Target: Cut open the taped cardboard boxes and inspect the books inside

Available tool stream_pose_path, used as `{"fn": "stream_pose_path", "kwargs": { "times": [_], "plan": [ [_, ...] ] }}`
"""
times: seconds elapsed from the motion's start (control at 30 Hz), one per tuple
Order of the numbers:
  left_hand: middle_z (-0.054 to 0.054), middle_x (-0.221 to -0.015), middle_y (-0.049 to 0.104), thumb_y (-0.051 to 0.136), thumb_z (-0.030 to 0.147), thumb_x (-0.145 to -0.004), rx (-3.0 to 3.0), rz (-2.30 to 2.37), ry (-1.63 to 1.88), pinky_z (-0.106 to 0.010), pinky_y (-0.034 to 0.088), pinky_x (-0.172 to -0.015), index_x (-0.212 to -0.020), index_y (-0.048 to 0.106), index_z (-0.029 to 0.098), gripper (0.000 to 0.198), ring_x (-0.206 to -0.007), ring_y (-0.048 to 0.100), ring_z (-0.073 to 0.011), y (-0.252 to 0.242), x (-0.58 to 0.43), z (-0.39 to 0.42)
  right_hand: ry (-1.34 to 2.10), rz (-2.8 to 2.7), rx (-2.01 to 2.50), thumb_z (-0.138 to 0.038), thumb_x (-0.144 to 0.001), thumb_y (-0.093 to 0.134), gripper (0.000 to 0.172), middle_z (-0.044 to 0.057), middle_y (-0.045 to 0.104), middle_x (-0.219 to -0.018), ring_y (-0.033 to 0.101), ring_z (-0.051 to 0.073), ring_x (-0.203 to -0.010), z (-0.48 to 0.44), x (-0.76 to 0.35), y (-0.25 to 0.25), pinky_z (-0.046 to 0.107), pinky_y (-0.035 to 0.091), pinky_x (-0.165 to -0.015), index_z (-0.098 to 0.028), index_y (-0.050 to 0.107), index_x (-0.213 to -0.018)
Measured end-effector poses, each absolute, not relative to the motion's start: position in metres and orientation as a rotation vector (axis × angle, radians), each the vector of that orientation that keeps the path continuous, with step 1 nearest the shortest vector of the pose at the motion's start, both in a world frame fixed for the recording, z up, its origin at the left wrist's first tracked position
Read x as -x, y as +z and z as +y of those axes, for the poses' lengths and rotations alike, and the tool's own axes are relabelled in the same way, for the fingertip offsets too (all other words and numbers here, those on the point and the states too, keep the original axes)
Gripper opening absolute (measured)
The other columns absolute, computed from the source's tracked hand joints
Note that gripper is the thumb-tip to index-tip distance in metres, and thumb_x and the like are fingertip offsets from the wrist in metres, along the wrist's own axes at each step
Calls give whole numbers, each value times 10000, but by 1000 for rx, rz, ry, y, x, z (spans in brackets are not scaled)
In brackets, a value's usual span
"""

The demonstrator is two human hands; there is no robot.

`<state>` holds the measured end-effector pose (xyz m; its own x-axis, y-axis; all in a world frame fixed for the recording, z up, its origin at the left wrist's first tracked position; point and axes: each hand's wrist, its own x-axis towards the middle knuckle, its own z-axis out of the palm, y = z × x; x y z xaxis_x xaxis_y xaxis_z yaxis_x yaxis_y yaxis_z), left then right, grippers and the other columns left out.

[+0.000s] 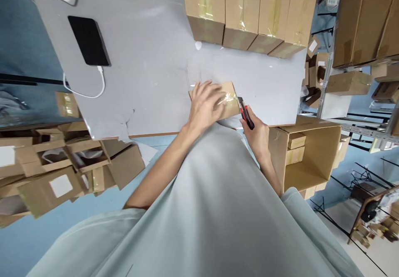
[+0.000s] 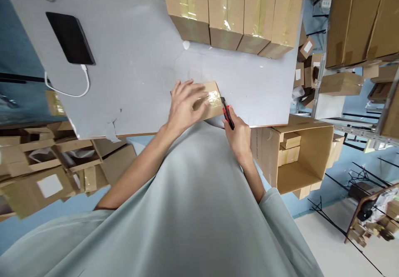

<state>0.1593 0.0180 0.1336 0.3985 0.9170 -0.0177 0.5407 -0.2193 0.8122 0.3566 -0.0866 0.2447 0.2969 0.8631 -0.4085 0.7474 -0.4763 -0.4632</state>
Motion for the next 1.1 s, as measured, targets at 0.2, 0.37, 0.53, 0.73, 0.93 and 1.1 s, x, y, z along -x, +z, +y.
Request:
{"fn": "stream_pose_path", "kwargs": {
  "times": [0.2, 0.37, 0.53, 0.73, 0.93, 1.1],
  "plan": [
    [-69, -1645, 683, 635, 561, -1087, -1963, 1150, 498, -738, 171, -1446, -1319, 775, 342, 348, -1707, 440, -405, 125, -180, 11, 999, -1528, 2397, -303, -1136, 486, 642, 116, 795, -1477, 778, 279, -1305, -86, -370, 240, 444, 642, -1112, -268, 486, -1777],
    [-58, -1630, 704, 666, 586, -1055, -1932, 1186, 507, -728, 154, -1456, -1338, 780, 362, 379, -1713, 438, -405, 123, -177, 10, 1077, -1702, 2358, -266, -1179, 405, 670, 106, 786, -1378, 766, 241, -1154, -79, -367, 237, 370, 643, -1004, -283, 330, -1845],
    [-53, -1632, 705, 667, 585, -1053, -1924, 1195, 503, -713, 155, -1462, -1354, 777, 363, 389, -1715, 437, -397, 124, -179, 9, 1035, -1848, 2430, -216, -1169, 370, 703, 105, 759, -1349, 749, 246, -1125, -64, -357, 235, 329, 613, -959, -298, 284, -1862],
    [-37, -1655, 683, 686, 565, -1053, -1909, 1166, 527, -718, 146, -1459, -1338, 778, 376, 355, -1713, 436, -404, 122, -178, 10, 1012, -1942, 2466, -208, -1150, 410, 747, 117, 735, -1460, 750, 258, -1155, -57, -352, 230, 348, 621, -965, -332, 248, -1869],
    [-25, -1644, 689, 701, 568, -1037, -1877, 1152, 541, -711, 148, -1463, -1350, 775, 387, 369, -1717, 426, -404, 121, -178, 11, 967, -1938, 2508, -227, -1155, 403, 741, 115, 740, -1457, 752, 269, -1182, -56, -345, 230, 352, 629, -959, -347, 242, -1868],
    [-26, -1639, 691, 706, 569, -1028, -1832, 1138, 565, -705, 140, -1466, -1337, 782, 388, 366, -1720, 419, -406, 123, -177, 10, 979, -2010, 2602, -194, -1158, 399, 759, 116, 720, -1500, 767, 256, -1142, -50, -339, 239, 359, 633, -968, -381, 217, -1872]
  ]
}}
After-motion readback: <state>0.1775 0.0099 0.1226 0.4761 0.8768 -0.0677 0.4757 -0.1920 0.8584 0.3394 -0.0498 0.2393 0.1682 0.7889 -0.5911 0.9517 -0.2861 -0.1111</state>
